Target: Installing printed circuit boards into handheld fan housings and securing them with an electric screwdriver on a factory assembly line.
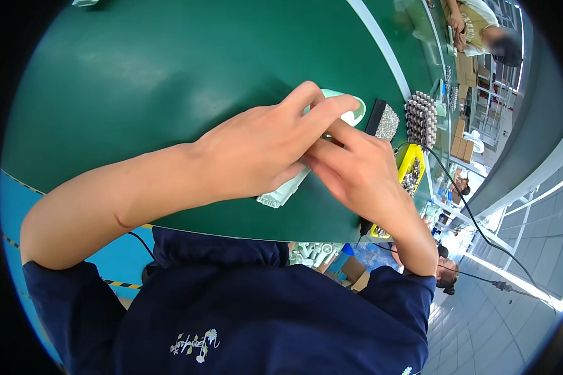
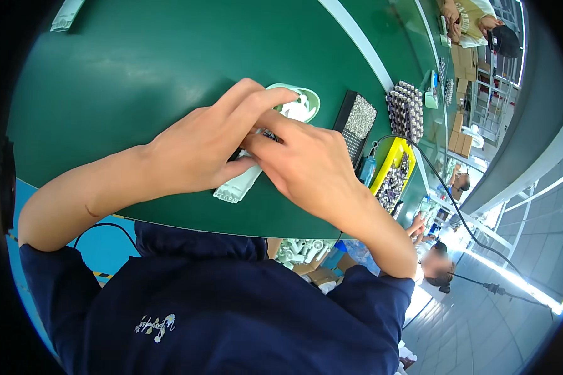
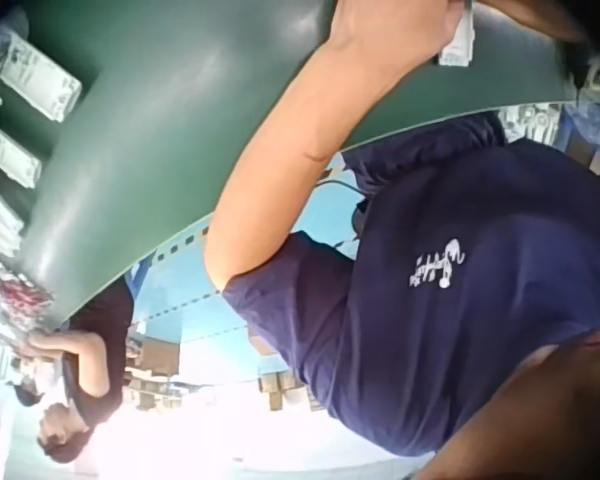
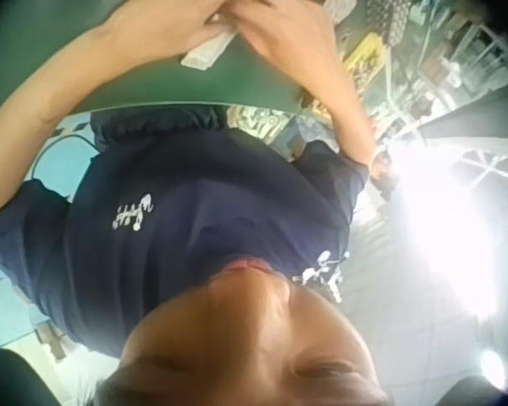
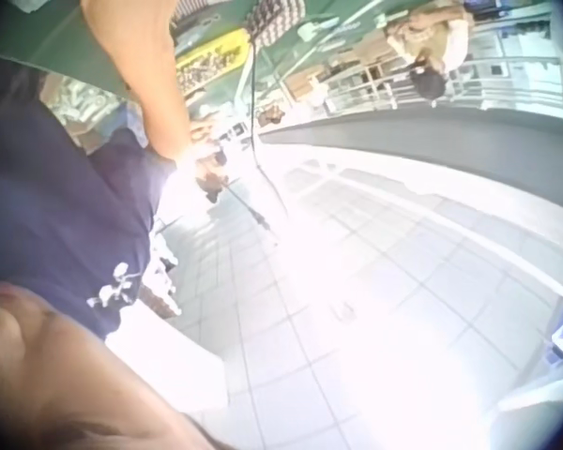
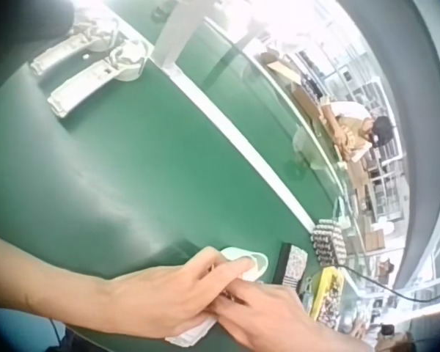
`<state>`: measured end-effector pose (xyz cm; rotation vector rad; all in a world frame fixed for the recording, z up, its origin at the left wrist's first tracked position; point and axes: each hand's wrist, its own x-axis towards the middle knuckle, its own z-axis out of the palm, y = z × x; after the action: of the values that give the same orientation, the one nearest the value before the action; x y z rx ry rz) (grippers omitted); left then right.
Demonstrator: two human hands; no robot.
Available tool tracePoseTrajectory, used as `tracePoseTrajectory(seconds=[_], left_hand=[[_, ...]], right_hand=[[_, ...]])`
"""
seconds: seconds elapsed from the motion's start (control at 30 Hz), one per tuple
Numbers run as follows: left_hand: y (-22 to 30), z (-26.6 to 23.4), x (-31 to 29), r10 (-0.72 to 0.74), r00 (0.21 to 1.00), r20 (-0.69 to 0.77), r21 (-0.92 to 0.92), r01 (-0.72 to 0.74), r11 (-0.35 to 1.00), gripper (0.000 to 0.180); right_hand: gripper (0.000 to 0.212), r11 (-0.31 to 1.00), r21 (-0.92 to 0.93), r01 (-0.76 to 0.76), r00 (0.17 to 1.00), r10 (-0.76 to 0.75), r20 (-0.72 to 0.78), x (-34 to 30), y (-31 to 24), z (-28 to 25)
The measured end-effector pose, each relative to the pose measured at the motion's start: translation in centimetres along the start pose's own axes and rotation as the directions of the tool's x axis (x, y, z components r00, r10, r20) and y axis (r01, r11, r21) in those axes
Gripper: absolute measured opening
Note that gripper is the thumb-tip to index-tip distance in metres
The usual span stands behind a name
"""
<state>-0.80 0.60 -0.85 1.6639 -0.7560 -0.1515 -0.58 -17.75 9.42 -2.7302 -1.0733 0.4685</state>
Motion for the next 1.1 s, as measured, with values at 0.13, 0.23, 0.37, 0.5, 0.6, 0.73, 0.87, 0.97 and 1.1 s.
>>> tracePoseTrajectory(seconds=[0.13, 0.23, 0.37, 0.5, 0.6, 0.73, 0.87, 0.97, 1.1], left_hand=[[0.0, -0.1, 0.3, 0.0, 1.0, 0.024, 0.013, 0.0, 1.0, 0.075], [-0.1, 0.0, 0.0, -0.056, 0.998, 0.014, 0.0, 0.056, 0.998, 0.076], [-0.3, -0.1, 0.1, -0.117, 0.993, 0.021, -0.094, 0.119, 0.988, 0.067], [-0.2, -0.9, -0.4, -0.081, 0.996, -0.024, -0.105, 0.078, 0.991, 0.04], [-0.4, -0.5, -0.3, -0.026, 0.997, -0.072, -0.065, 0.021, 0.998, 0.022], [-0.8, -0.2, -0.1, 0.044, 0.99, -0.136, -0.06, -0.053, 0.997, 0.013], [-0.8, -0.2, -0.1, 0.048, 0.987, -0.155, -0.079, -0.061, 0.995, 0.014], [-0.9, 0.0, 0.0, 0.052, 0.99, -0.131, -0.078, -0.062, 0.995, 0.015], [-0.9, -0.1, -0.1, 0.075, 0.992, -0.099, -0.029, -0.078, 0.997, 0.019]], right_hand=[[0.025, 0.996, 0.064, 0.061, 0.996, -0.057, -0.063, -0.1, 1.2, 0.5], [0.023, 0.99, 0.138, 0.044, 0.992, -0.026, -0.127, -0.1, 1.5, 0.9], [0.023, 0.982, 0.178, -0.061, 0.99, 0.081, -0.112, -0.9, 1.2, 0.6], [0.023, 0.975, 0.181, -0.128, 0.976, 0.156, -0.149, -2.0, 1.2, 1.2], [0.025, 0.976, 0.192, -0.101, 0.96, 0.146, -0.239, -2.2, 1.5, 1.8], [0.024, 0.969, 0.233, -0.083, 0.949, 0.149, -0.279, -2.0, 1.5, 2.1], [0.021, 0.918, 0.382, -0.107, 0.953, 0.204, -0.225, -2.0, 1.7, 1.8], [0.017, 0.886, 0.437, -0.157, 0.956, 0.248, -0.159, -2.1, 1.9, 1.5], [0.016, 0.88, 0.435, -0.191, 0.958, 0.263, -0.113, -1.9, 1.6, 0.9]])
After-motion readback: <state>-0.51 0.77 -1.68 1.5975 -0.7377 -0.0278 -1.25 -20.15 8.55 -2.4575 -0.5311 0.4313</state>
